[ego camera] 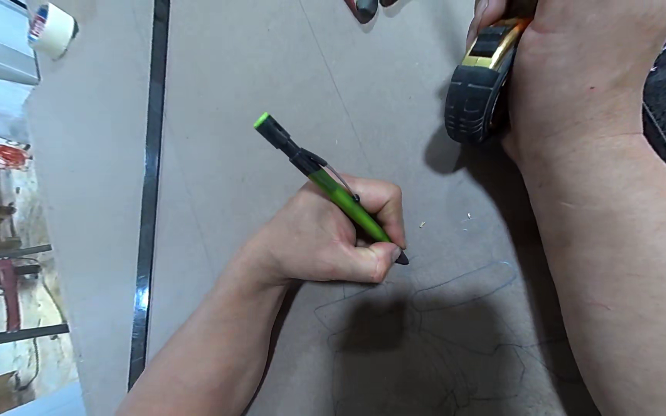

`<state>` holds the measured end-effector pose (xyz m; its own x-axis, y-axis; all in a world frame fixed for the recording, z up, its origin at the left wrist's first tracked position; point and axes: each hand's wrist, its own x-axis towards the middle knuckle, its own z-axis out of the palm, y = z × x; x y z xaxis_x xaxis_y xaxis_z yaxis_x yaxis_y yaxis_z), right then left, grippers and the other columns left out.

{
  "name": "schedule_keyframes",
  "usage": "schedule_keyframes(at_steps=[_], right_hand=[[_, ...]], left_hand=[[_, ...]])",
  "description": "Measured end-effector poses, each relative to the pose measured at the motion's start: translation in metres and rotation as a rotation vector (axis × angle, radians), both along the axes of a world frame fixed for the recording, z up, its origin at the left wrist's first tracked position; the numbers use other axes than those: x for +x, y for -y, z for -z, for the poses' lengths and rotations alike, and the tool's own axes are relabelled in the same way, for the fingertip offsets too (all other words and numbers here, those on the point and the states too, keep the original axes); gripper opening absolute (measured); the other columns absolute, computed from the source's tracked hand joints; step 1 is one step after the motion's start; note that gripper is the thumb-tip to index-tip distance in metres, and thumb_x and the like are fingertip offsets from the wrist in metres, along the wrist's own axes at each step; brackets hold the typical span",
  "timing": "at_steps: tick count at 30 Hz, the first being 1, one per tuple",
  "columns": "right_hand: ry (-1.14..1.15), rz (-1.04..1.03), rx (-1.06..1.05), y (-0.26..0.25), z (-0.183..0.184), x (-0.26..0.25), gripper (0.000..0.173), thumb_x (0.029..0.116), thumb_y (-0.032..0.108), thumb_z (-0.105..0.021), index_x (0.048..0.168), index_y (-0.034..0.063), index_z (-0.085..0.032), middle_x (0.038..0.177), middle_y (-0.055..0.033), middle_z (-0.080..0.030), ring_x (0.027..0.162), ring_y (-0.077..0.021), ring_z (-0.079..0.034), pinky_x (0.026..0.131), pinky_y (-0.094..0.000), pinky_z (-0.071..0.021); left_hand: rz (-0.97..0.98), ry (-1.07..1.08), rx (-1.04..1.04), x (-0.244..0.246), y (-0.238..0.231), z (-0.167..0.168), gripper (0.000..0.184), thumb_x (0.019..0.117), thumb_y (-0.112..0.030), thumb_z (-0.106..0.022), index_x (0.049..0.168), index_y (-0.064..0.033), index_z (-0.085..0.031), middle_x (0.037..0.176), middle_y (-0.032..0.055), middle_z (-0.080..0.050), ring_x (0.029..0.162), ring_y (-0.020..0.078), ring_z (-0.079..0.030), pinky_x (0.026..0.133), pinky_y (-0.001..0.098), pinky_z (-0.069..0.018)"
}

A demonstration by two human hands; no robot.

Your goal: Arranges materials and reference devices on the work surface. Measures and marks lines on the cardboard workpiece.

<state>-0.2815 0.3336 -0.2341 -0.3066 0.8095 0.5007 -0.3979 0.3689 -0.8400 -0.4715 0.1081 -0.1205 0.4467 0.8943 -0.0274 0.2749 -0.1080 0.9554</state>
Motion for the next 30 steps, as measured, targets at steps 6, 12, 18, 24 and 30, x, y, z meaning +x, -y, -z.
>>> schedule_keyframes(at_steps=[6, 12, 18, 24, 30], right_hand=[[0.022, 0.202, -0.243, 0.068, -0.093, -0.021, 0.032, 0.0954, -0.004, -0.054, 0.066, 0.0042, -0.062, 0.063, -0.0072, -0.065, 0.060, -0.0172, -0.066, 0.059, -0.0325, -0.0583], [0.023, 0.203, -0.246, 0.066, -0.092, -0.020, 0.032, 0.0961, -0.004, -0.054, 0.066, 0.0043, -0.062, 0.063, -0.0072, -0.065, 0.059, -0.0164, -0.067, 0.058, -0.0318, -0.0584], [0.017, 0.187, -0.226, 0.065, -0.093, -0.022, 0.033, 0.0982, -0.003, -0.053, 0.068, 0.0049, -0.063, 0.064, -0.0060, -0.065, 0.059, -0.0156, -0.066, 0.058, -0.0302, -0.0579], [0.026, 0.193, -0.246, 0.066, -0.095, -0.021, 0.033, 0.0980, -0.003, -0.054, 0.067, 0.0054, -0.063, 0.064, -0.0054, -0.065, 0.060, -0.0142, -0.066, 0.058, -0.0287, -0.0569], [0.010, 0.192, -0.269, 0.066, -0.095, -0.021, 0.031, 0.0976, -0.004, -0.055, 0.068, 0.0042, -0.063, 0.064, -0.0069, -0.065, 0.059, -0.0155, -0.066, 0.056, -0.0290, -0.0572]], left_hand=[[-0.001, 0.012, 0.017, 0.002, 0.001, 0.000, 0.003, 0.0846, -0.006, -0.070, 0.086, -0.0052, -0.068, 0.079, 0.0029, -0.070, 0.067, 0.0086, -0.066, 0.058, 0.0233, -0.0558], [-0.033, -0.006, 0.031, 0.004, 0.002, 0.000, 0.003, 0.0851, -0.008, -0.071, 0.087, -0.0055, -0.069, 0.079, 0.0021, -0.071, 0.066, 0.0078, -0.066, 0.056, 0.0220, -0.0547], [-0.265, 0.007, 0.050, 0.020, 0.033, 0.002, 0.006, 0.0863, -0.010, -0.073, 0.087, -0.0066, -0.068, 0.078, 0.0020, -0.070, 0.062, 0.0089, -0.064, 0.052, 0.0229, -0.0534], [-0.362, -0.016, 0.091, 0.026, 0.039, 0.005, 0.005, 0.0855, -0.007, -0.072, 0.088, -0.0069, -0.068, 0.080, 0.0017, -0.070, 0.059, 0.0059, -0.061, 0.048, 0.0190, -0.0487], [-0.362, -0.018, 0.091, 0.025, 0.038, 0.005, 0.005, 0.0861, -0.008, -0.072, 0.089, -0.0070, -0.068, 0.081, 0.0020, -0.071, 0.061, 0.0069, -0.062, 0.050, 0.0199, -0.0505]])
